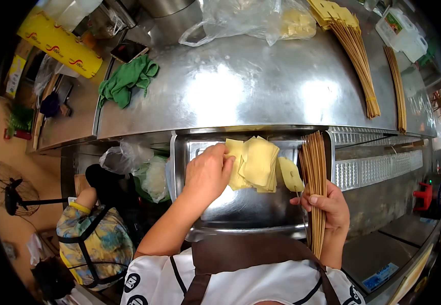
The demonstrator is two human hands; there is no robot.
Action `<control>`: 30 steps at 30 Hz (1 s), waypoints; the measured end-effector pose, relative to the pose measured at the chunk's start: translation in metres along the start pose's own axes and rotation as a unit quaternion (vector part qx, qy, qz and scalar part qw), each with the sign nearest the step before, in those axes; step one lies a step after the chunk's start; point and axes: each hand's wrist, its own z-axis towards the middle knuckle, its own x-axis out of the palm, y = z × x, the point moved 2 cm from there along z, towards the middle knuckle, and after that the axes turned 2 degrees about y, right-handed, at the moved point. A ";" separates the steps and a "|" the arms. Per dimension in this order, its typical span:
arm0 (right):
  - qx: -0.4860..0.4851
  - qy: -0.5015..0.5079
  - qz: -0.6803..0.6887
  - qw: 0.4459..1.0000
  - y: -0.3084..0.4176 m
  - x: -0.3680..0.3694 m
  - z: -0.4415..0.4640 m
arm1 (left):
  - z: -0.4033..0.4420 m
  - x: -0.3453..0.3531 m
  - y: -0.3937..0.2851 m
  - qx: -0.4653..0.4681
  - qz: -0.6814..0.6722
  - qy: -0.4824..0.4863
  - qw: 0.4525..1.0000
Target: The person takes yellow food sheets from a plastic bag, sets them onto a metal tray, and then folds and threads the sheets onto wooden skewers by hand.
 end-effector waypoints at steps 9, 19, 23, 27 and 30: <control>0.011 -0.007 -0.006 1.000 -0.001 -0.001 0.000 | 0.007 0.008 0.010 -0.067 -0.011 0.020 0.997; 0.015 0.037 -0.016 0.999 0.001 -0.003 0.002 | 0.005 0.009 0.002 -0.024 -0.020 -0.022 0.999; 0.009 0.027 -0.008 1.000 0.002 -0.002 0.002 | 0.004 0.013 0.005 -0.032 -0.047 -0.007 0.998; 0.009 0.005 -0.011 1.000 0.001 0.001 0.000 | 0.000 0.012 0.002 0.017 -0.037 -0.074 0.996; 0.002 -0.040 -0.052 0.998 -0.001 -0.002 0.001 | -0.004 0.009 -0.011 0.050 -0.054 -0.079 0.994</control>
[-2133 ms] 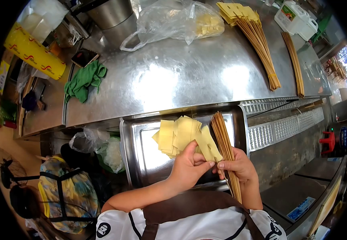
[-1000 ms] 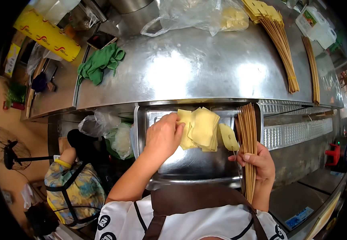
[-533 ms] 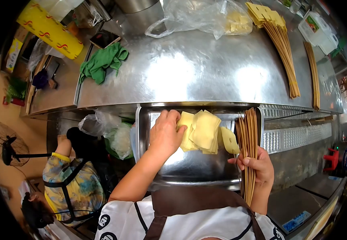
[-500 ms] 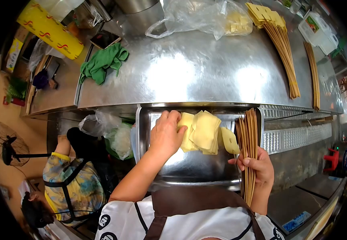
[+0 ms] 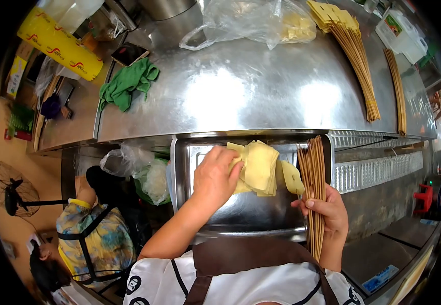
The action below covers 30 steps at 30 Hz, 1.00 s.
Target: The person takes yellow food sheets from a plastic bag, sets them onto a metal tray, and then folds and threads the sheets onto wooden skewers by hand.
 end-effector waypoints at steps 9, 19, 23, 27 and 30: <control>0.017 0.029 0.001 0.999 0.001 -0.003 0.000 | 0.011 0.024 -0.027 0.051 0.009 0.057 0.997; 0.023 0.066 0.008 0.998 0.001 -0.004 0.002 | 0.014 0.015 0.001 -0.159 -0.295 0.126 0.934; 0.035 0.066 -0.007 0.997 0.004 -0.001 -0.002 | 0.018 0.011 -0.006 -0.216 -0.558 0.104 0.795; 0.033 0.076 -0.004 0.997 0.001 0.002 -0.004 | 0.026 0.014 -0.023 -0.194 -0.652 0.091 0.727; 0.048 0.082 -0.003 0.995 -0.001 0.003 -0.005 | 0.032 0.015 -0.041 -0.179 -0.639 0.077 0.744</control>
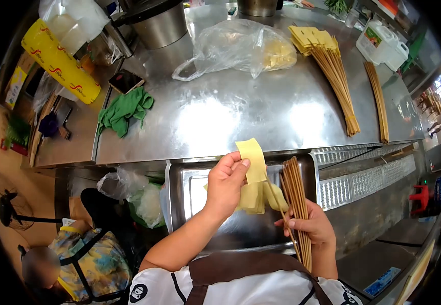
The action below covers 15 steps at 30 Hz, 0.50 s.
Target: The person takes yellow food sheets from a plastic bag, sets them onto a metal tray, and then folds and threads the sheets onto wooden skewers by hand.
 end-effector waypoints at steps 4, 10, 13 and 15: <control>-0.006 0.002 0.001 1.000 0.000 -0.001 -0.002 | 0.003 0.013 -0.002 0.013 -0.006 0.011 1.000; -0.008 -0.004 -0.001 1.000 -0.003 -0.002 -0.001 | -0.001 0.019 0.000 0.039 0.005 0.033 0.999; -0.014 -0.012 0.000 1.000 -0.003 -0.003 -0.001 | -0.006 0.019 0.009 0.126 0.072 0.059 0.988; -0.009 -0.015 0.002 1.000 -0.001 -0.003 -0.002 | -0.012 0.016 0.021 0.147 0.115 0.070 0.980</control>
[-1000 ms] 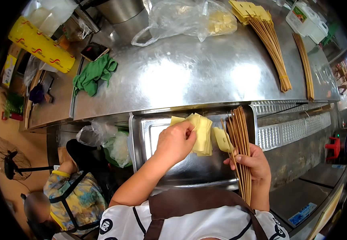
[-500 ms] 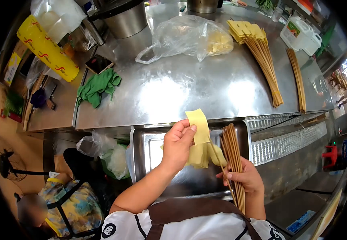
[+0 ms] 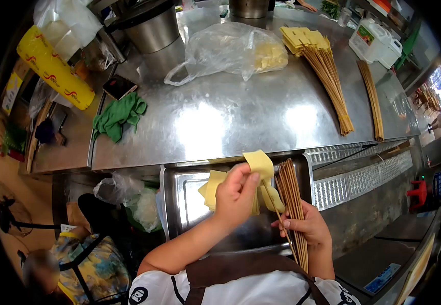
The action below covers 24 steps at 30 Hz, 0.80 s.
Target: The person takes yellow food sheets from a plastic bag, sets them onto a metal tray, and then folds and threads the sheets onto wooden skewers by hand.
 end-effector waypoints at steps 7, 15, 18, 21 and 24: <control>0.012 0.001 -0.001 1.000 -0.003 -0.002 0.000 | 0.004 0.011 -0.013 -0.019 -0.122 -0.067 0.990; 0.000 -0.005 0.008 1.000 0.000 0.003 -0.001 | 0.003 0.003 -0.003 -0.144 -0.118 0.000 0.983; -0.002 -0.002 0.010 1.000 0.000 0.002 -0.001 | -0.006 0.011 -0.005 -0.164 -0.142 -0.014 0.976; -0.004 -0.002 0.012 1.000 0.000 0.002 -0.001 | -0.012 0.015 -0.003 -0.156 -0.136 -0.021 0.978; -0.005 0.001 0.012 1.000 -0.001 0.001 -0.001 | -0.008 0.012 0.003 -0.124 -0.147 -0.040 0.980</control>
